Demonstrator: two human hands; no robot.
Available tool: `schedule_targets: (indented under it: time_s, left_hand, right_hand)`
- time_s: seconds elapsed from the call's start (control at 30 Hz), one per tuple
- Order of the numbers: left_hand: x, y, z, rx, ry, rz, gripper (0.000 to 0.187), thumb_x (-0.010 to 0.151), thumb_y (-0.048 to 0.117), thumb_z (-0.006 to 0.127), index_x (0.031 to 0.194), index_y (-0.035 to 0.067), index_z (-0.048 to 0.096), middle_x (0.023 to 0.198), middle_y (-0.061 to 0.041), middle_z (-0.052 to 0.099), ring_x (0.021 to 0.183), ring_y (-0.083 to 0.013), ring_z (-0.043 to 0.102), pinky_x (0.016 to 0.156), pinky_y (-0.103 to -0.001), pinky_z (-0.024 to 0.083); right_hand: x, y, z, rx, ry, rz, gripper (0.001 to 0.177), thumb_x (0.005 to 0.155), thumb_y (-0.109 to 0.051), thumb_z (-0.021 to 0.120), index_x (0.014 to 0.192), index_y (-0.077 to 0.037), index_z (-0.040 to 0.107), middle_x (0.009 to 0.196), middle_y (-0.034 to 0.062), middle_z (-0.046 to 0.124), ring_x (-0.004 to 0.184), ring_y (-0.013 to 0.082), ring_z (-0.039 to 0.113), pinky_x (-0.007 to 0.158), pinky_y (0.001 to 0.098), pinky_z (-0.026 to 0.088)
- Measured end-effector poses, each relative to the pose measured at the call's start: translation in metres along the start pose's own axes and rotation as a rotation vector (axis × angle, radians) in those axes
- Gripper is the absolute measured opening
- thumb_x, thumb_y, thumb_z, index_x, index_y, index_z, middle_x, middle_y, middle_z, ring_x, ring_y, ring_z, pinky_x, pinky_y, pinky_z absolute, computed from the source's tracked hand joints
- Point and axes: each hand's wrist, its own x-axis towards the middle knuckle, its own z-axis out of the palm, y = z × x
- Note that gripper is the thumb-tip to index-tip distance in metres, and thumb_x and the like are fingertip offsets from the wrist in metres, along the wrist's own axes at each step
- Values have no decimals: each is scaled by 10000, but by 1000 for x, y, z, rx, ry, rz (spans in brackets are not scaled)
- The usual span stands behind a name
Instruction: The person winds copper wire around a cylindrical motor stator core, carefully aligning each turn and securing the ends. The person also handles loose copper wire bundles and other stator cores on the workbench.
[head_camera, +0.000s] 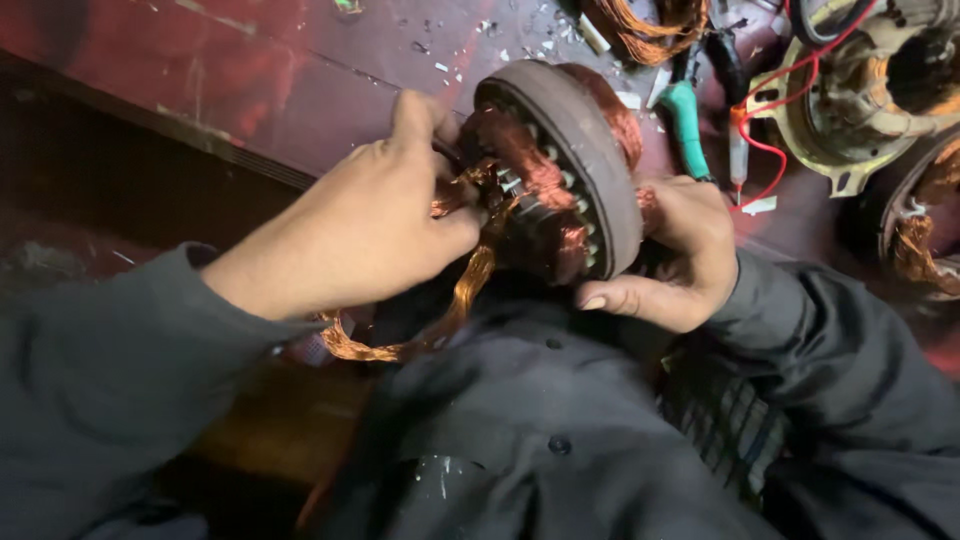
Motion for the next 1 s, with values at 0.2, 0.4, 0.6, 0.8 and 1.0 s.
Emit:
schedule_targets:
  time_s: [0.2,0.4,0.6,0.8,1.0]
  left_hand:
    - [-12,-2,-14,-120,-114,-84,649,899,216,701,1380,28,308,1189,-274,677,895,-312,749,827,-388,574]
    - [-37,-8,-27,-399,-168,-52,604,982,258,629,1488,71,357,1036,-96,728,801,-77,642,682,-285,548]
    - [-56,-46,-27,-473,-260,-391,347,1051,303,571,1112,32,778,639,-17,494,557,-88,475,521,-275,435]
    - [-91,-74,-4,-951,77,-26,242,1085,246,535,947,65,615,674,37,499,604,-83,551,774,-400,543]
    - [-136,-72,52,-1631,228,275,362,1103,342,567,1246,15,625,670,55,372,588,-91,462,887,-404,460]
  right_hand:
    - [0,2,4,1,-11,-73,541,777,-325,895,1076,35,623,823,100,681,691,257,678,662,350,480]
    - [-1,10,9,-13,20,-158,638,746,-359,908,1082,96,611,744,93,653,603,254,642,590,371,436]
    - [-6,9,14,-98,67,-182,663,756,-390,885,1081,102,582,784,146,646,645,302,635,626,387,449]
    - [-11,8,17,-116,47,-142,635,725,-388,898,1030,83,600,772,140,655,648,299,637,633,389,449]
    - [-6,-5,25,-251,148,-158,660,745,-380,901,1077,85,570,885,159,669,721,343,649,686,430,475]
